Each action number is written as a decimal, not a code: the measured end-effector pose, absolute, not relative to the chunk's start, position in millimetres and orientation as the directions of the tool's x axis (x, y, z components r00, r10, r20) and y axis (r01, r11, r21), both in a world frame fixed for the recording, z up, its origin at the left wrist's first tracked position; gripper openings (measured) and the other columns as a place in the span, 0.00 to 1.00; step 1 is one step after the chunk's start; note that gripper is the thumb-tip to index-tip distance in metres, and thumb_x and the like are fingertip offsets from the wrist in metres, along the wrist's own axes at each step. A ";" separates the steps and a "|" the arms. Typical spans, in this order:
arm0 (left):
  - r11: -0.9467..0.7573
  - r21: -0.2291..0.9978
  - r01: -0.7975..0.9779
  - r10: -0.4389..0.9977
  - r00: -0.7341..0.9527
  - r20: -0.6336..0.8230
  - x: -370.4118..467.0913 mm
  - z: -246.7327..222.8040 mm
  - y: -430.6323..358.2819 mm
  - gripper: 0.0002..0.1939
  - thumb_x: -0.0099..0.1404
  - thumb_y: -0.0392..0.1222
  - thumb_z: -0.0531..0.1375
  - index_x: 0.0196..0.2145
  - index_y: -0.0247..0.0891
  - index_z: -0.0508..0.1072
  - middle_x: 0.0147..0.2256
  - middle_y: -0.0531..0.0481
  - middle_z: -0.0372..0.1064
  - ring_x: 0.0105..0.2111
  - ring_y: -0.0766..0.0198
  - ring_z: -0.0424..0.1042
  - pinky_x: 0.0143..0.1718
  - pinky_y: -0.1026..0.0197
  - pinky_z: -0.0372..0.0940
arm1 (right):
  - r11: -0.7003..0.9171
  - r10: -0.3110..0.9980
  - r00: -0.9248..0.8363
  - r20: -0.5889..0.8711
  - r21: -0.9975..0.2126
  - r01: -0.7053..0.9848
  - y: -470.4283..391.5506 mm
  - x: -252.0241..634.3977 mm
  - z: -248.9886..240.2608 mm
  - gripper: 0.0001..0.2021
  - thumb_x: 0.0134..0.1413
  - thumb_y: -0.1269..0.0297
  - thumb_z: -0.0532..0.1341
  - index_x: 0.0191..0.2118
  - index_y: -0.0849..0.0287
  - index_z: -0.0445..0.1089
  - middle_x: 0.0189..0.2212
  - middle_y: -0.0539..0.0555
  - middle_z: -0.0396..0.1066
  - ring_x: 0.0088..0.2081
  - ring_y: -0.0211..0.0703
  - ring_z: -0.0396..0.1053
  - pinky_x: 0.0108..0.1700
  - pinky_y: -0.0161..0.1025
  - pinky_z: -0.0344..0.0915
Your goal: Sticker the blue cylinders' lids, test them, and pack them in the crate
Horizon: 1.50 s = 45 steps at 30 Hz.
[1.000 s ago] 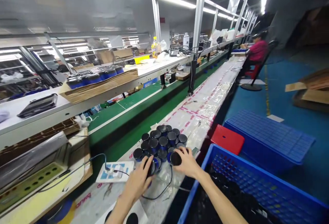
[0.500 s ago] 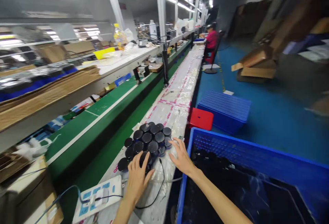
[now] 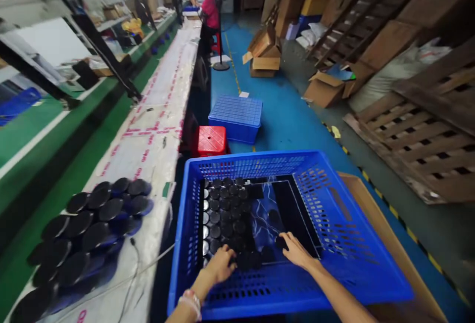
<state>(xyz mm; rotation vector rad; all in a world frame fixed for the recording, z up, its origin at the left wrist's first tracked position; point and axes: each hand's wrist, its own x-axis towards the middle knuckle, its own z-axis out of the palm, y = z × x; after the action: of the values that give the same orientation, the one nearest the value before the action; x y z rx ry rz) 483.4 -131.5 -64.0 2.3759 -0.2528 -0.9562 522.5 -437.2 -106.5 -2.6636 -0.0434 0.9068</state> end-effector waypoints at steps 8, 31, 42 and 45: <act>-0.948 0.162 0.274 0.138 0.813 -0.565 560.9 -187.8 -194.1 0.20 0.66 0.45 0.57 0.54 0.38 0.63 0.54 0.43 0.61 0.49 0.54 0.66 0.48 0.46 0.65 | -0.959 0.109 0.787 -0.608 -0.272 -0.077 -463.9 594.5 -204.9 0.24 0.59 0.62 0.59 0.59 0.57 0.57 0.60 0.59 0.53 0.55 0.55 0.59 0.52 0.56 0.62; -0.960 0.202 0.192 0.022 0.774 -0.633 571.1 -256.4 -313.9 0.22 0.65 0.46 0.58 0.55 0.39 0.61 0.55 0.43 0.59 0.50 0.53 0.66 0.47 0.46 0.66 | -0.994 0.099 0.487 -0.868 -0.108 0.011 -483.0 531.6 -242.6 0.20 0.60 0.62 0.59 0.57 0.58 0.60 0.54 0.58 0.61 0.49 0.49 0.66 0.47 0.51 0.67; -0.844 0.403 0.354 -0.039 0.708 -0.705 582.4 -147.3 -285.3 0.26 0.66 0.51 0.55 0.58 0.38 0.58 0.54 0.41 0.61 0.49 0.53 0.67 0.49 0.43 0.63 | -0.783 -0.064 0.639 -0.767 -0.359 -0.509 -479.9 560.0 -161.9 0.24 0.60 0.59 0.58 0.59 0.58 0.55 0.50 0.58 0.65 0.45 0.46 0.69 0.44 0.48 0.68; -0.762 0.517 0.389 -0.047 0.764 -0.644 551.5 -67.2 -235.9 0.38 0.63 0.57 0.55 0.64 0.37 0.48 0.57 0.37 0.59 0.50 0.49 0.68 0.51 0.46 0.61 | -0.637 -0.117 0.676 -0.727 -0.467 -0.613 -466.2 552.5 -115.2 0.33 0.59 0.51 0.54 0.64 0.53 0.39 0.52 0.62 0.63 0.39 0.48 0.72 0.34 0.44 0.71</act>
<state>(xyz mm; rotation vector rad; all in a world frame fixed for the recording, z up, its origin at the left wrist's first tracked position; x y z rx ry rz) 551.5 -235.9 -67.2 2.2981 0.2549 -0.8621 552.5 -466.2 -115.2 -2.1569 0.5595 0.8701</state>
